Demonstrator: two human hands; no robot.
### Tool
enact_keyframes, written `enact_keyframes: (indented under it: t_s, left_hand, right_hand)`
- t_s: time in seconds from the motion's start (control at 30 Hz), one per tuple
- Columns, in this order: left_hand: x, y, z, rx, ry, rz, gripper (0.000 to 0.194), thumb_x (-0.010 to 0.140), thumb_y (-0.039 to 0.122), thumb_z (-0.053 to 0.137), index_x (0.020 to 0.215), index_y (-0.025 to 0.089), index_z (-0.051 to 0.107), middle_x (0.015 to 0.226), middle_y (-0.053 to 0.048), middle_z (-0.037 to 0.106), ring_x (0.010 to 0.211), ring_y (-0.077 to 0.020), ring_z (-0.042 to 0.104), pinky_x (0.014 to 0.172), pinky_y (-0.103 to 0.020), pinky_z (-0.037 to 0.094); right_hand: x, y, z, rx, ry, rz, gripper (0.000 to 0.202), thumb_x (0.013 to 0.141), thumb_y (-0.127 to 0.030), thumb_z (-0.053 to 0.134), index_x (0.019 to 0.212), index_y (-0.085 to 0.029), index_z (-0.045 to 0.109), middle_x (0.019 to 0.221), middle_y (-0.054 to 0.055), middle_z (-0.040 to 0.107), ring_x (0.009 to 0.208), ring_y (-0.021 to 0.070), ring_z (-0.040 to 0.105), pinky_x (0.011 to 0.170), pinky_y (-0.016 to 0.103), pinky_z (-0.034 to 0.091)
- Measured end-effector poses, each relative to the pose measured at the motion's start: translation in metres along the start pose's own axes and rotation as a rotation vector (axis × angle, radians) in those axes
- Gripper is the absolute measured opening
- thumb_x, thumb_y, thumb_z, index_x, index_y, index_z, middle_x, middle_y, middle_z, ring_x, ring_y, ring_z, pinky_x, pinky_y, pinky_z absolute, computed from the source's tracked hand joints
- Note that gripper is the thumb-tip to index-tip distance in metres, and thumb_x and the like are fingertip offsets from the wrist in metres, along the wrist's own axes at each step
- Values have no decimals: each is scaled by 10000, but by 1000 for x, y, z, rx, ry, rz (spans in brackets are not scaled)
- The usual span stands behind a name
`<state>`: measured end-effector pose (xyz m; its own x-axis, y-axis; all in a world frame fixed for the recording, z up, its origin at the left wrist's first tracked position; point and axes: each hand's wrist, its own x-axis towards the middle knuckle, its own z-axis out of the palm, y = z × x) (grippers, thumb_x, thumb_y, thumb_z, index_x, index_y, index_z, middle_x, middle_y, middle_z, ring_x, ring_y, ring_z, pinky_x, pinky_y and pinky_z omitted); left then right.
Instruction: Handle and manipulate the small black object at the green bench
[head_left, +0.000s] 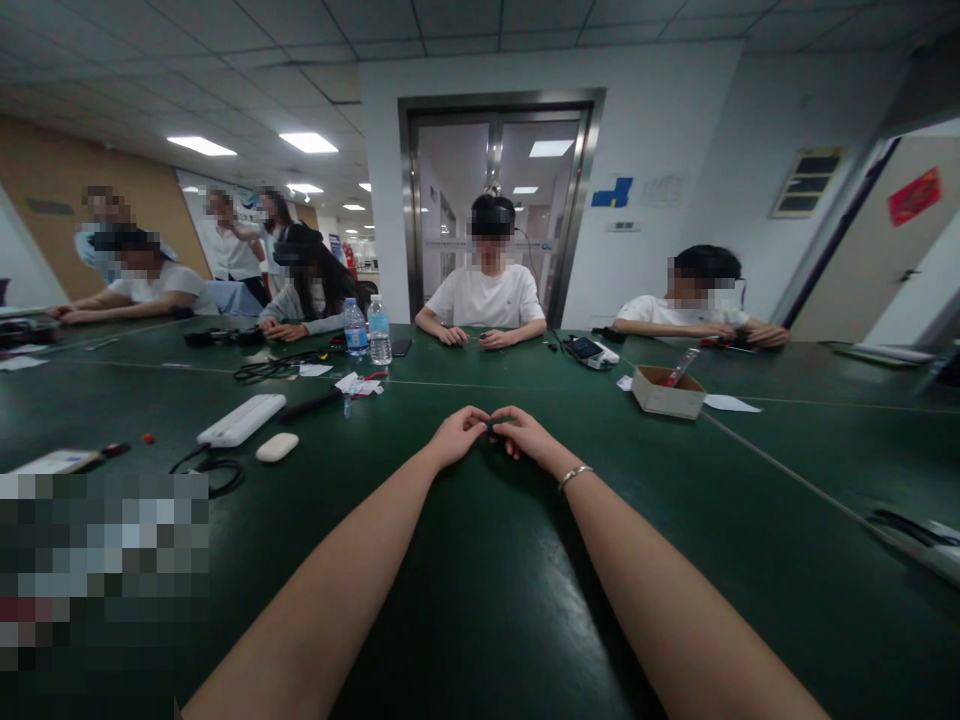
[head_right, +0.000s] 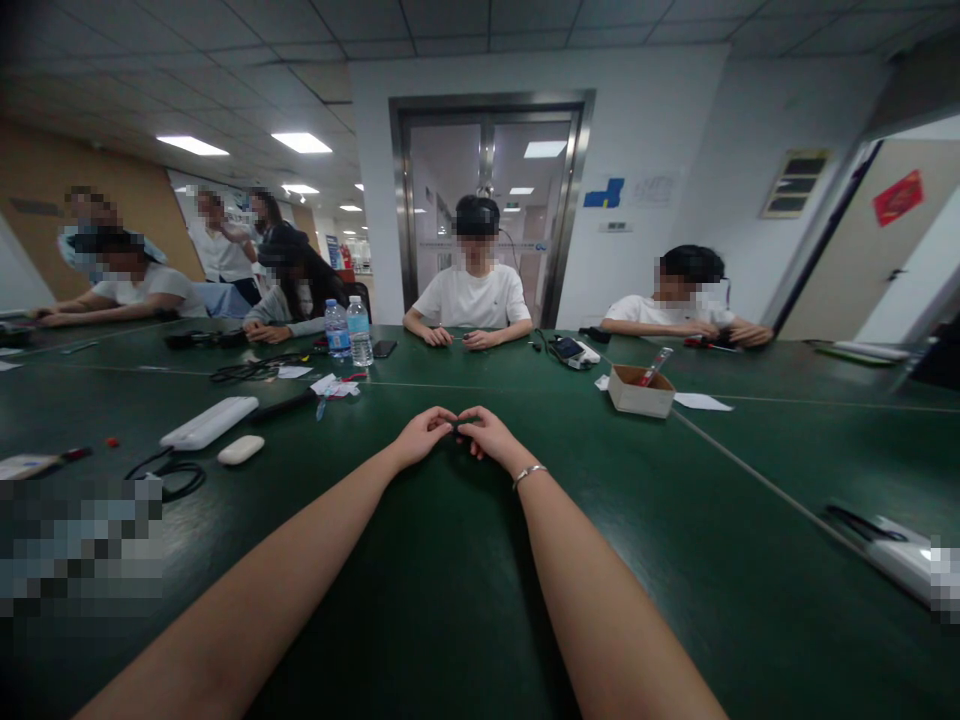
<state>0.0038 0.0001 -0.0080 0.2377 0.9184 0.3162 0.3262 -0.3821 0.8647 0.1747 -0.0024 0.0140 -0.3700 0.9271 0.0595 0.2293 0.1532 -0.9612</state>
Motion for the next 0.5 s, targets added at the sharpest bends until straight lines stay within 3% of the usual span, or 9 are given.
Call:
enact_keyframes:
  t_s: [0.5]
  left_hand:
    - [-1, 4, 0, -12, -3, -2, 192, 785, 218, 529, 963, 161, 577, 823, -35, 622, 760, -140, 575, 751, -284, 458]
  right_hand:
    - [1, 1, 0, -39, 22, 5, 227, 770, -80, 544, 966, -174, 481, 670, -49, 554, 353, 35, 429, 296, 123, 331]
